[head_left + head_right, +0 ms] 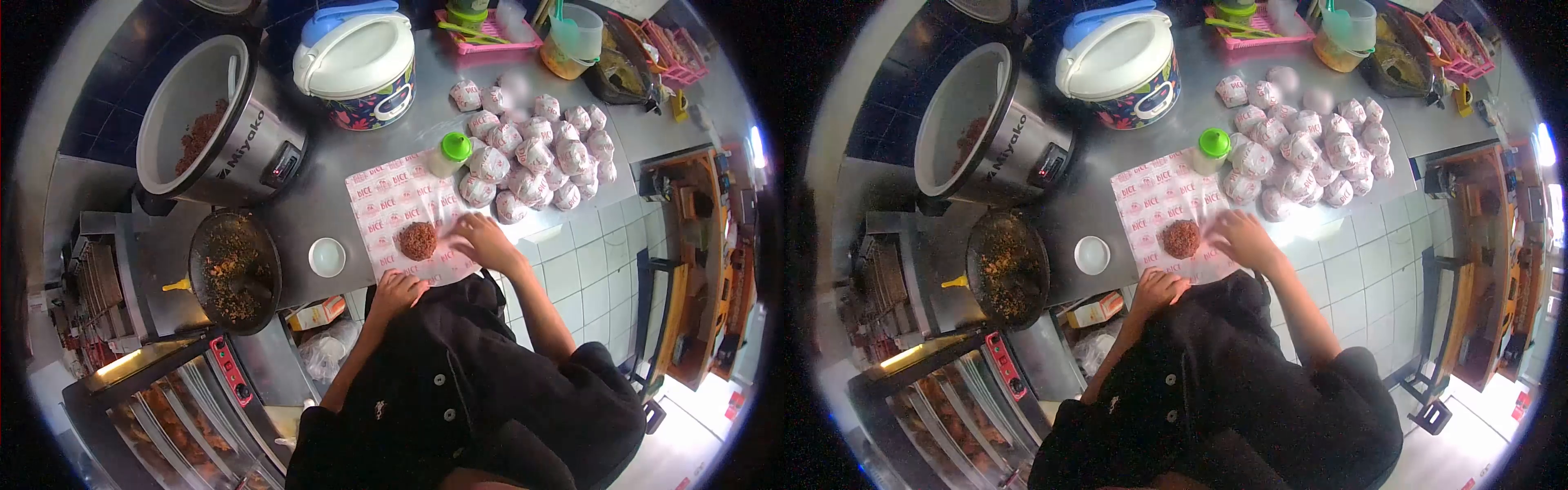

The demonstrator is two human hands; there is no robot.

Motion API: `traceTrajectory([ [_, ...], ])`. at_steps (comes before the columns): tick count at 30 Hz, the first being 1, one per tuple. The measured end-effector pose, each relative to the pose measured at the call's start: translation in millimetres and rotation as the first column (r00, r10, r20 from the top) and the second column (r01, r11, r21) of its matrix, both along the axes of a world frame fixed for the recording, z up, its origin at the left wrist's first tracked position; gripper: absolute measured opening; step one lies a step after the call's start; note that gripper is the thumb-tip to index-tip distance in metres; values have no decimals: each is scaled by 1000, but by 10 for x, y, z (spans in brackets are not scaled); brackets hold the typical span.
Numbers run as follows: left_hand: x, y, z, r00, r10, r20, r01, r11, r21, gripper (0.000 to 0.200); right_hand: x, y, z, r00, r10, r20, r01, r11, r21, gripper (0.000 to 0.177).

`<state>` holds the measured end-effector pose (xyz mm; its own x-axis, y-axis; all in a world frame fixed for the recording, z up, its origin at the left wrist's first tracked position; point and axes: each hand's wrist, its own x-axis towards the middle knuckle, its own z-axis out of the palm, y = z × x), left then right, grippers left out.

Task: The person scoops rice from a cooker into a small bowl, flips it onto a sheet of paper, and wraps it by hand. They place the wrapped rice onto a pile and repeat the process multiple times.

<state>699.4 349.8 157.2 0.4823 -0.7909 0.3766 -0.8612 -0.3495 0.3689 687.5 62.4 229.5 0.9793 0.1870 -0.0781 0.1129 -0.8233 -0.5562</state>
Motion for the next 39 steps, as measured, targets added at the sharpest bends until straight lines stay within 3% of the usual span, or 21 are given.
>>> traceTrajectory([
  [2,13,8,1,1000,-21,21,21,1000,-6,12,464,109,-132,992,-13,124,9,999,36,30],
  [4,7,49,-76,998,-39,54,40,999,-9,13,928,281,-356,967,29,253,-15,998,-60,45],
  [7,-28,136,-77,997,-75,-23,77,991,106,14,1320,456,-610,996,63,63,-42,959,-280,69],
  [8,-72,126,-174,997,-27,69,22,997,77,15,1395,502,-593,996,91,4,-85,934,-346,82],
  [11,-90,126,-169,998,16,64,-15,1000,-20,17,1497,522,-554,991,65,-120,-104,927,-360,82],
  [12,-84,131,-149,997,10,80,-12,1000,28,18,1516,530,-591,988,34,-153,-88,929,-359,75],
  [15,-62,91,-95,993,47,108,-48,999,9,18,1619,436,-656,940,180,-289,-280,891,-358,61],
  [18,-32,74,14,994,82,76,-85,996,33,15,1493,458,-672,984,163,-68,-176,938,-298,34],
  [21,-24,91,-6,995,88,43,-90,994,61,21,1266,479,-316,976,217,-21,-215,943,-253,22],
  [24,11,16,198,988,151,45,-154,984,84,16,890,557,-26,963,268,-1,-252,907,-337,16],
  [25,22,-10,262,978,184,101,-189,981,43,17,734,571,-52,939,327,109,-257,875,-410,14],
  [27,73,-74,372,945,253,206,-249,967,-45,17,443,593,-40,914,379,147,-282,851,-443,15],
  [30,156,-121,596,977,199,81,-207,973,104,17,171,658,-42,922,375,100,-315,873,-372,20],
  [34,289,-109,403,997,-7,-82,20,988,153,14,-14,637,-166,951,271,149,-222,934,-280,27],
  [39,385,-87,461,993,-29,-115,37,997,65,19,-89,499,63,973,213,87,-210,977,-47,32],
])
